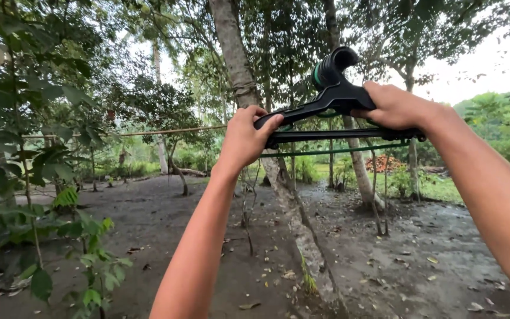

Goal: Picking up clothes hangers from a basket and hanging them on a wire clothesline outdoors.

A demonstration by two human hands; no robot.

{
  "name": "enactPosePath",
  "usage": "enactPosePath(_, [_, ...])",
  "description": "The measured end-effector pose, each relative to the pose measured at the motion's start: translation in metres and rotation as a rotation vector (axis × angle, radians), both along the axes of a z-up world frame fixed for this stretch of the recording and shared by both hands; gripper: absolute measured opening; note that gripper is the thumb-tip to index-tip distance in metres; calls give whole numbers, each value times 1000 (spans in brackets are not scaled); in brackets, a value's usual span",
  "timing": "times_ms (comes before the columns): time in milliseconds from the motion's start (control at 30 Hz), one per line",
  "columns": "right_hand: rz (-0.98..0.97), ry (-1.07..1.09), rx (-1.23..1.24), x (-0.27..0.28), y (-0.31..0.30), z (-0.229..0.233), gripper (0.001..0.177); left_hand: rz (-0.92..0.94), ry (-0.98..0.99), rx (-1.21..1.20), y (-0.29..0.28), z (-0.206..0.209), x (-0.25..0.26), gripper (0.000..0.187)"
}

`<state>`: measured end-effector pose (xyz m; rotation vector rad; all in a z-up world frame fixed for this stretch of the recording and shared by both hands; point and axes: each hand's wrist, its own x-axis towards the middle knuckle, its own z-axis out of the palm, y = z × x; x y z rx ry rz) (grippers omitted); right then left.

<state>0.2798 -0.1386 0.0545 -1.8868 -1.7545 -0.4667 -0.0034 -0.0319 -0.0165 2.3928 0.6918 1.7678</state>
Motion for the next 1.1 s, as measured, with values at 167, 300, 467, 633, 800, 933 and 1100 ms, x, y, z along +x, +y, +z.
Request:
enactPosePath(167, [89, -77, 42, 1, 7, -3, 13, 36, -25, 3, 7, -3, 2, 48])
enactPosePath(300, [34, -28, 64, 1, 8, -6, 23, 80, -67, -12, 11, -8, 6, 53])
enactPosePath(467, [-45, -154, 100, 4, 11, -10, 23, 69, -75, -67, 8, -15, 4, 56])
enactPosePath(633, [-78, -122, 115, -8, -4, -22, 37, 70, -65, -124, 2, -20, 4, 59])
enactPosePath(800, [217, -455, 491, 17, 8, -27, 77, 57, -95, -59, 4, -21, 4, 52])
enactPosePath(933, [363, -668, 675, 19, 10, -34, 81, 64, -101, -29, 8, -22, 8, 59])
enactPosePath(1100, [257, -615, 530, 6, 8, -37, 65, 84, -96, -13, 13, -22, 9, 58])
